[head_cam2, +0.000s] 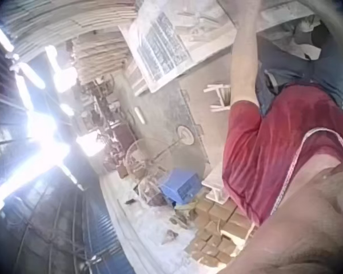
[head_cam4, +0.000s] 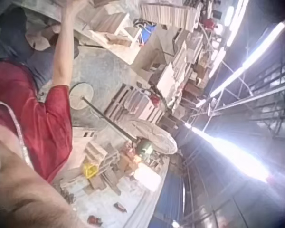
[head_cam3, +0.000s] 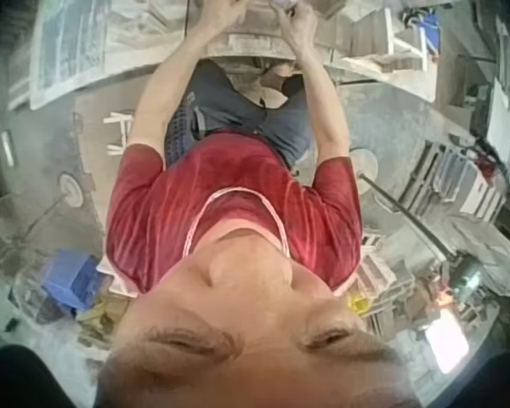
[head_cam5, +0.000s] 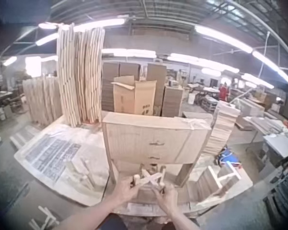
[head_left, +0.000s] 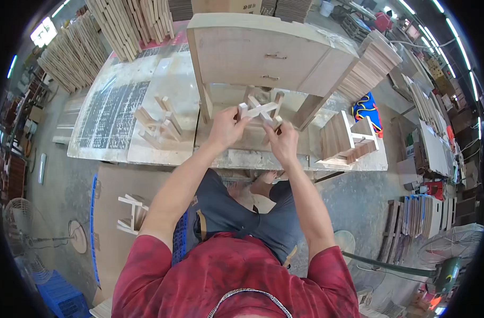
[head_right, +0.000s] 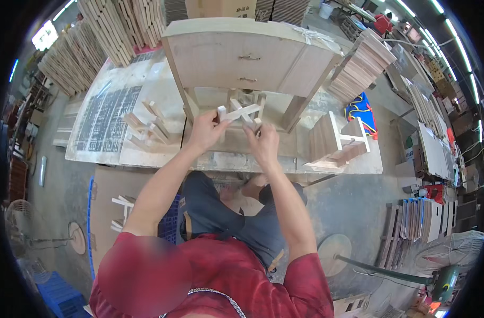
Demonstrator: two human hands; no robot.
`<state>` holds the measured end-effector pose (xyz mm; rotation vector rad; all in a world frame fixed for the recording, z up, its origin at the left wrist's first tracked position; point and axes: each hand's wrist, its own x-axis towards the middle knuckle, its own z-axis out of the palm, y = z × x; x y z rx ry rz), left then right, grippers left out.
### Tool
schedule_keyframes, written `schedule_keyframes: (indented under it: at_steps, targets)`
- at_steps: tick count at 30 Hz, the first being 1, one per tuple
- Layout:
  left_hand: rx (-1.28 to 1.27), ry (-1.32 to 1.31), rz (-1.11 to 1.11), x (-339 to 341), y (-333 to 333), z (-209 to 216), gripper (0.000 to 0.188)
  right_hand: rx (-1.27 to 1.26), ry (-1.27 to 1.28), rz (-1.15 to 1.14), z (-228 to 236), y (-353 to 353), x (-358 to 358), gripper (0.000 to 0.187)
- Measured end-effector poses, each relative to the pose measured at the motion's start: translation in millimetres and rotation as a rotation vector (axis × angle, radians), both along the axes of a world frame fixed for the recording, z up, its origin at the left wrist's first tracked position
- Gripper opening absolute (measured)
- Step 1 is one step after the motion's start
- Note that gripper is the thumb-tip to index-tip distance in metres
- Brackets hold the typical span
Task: The person is manually interlocking wooden components to assemble cross-brace furniture parts.
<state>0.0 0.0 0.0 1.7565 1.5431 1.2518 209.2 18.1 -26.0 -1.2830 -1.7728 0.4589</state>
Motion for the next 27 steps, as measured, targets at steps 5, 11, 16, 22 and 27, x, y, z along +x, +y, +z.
schedule_keyframes:
  at_steps: [5, 11, 16, 22, 27]
  targets:
    - [-0.07, 0.015, 0.035, 10.4, 46.9, -9.9, 0.036, 0.007, -0.171, -0.058, 10.7, 42.8, 8.7, 0.042]
    - [0.151, 0.068, 0.093, 8.6, 57.1, -13.9, 0.035, -0.155, -0.4, -0.015, 43.1, 54.5, 6.1, 0.048]
    - [0.17, 0.144, 0.107, 5.8, 59.1, -9.3, 0.033, -0.227, -0.418, 0.017, 44.5, 57.1, 4.1, 0.048]
    - [0.135, 0.133, 0.071, 4.7, 48.5, -6.0, 0.033, -0.165, -0.384, -0.004, 30.9, 47.7, 5.6, 0.046]
    - [0.193, 0.152, 0.093, 3.7, 50.8, -12.2, 0.031, -0.203, -0.397, 0.0, 42.2, 47.7, 2.9, 0.044]
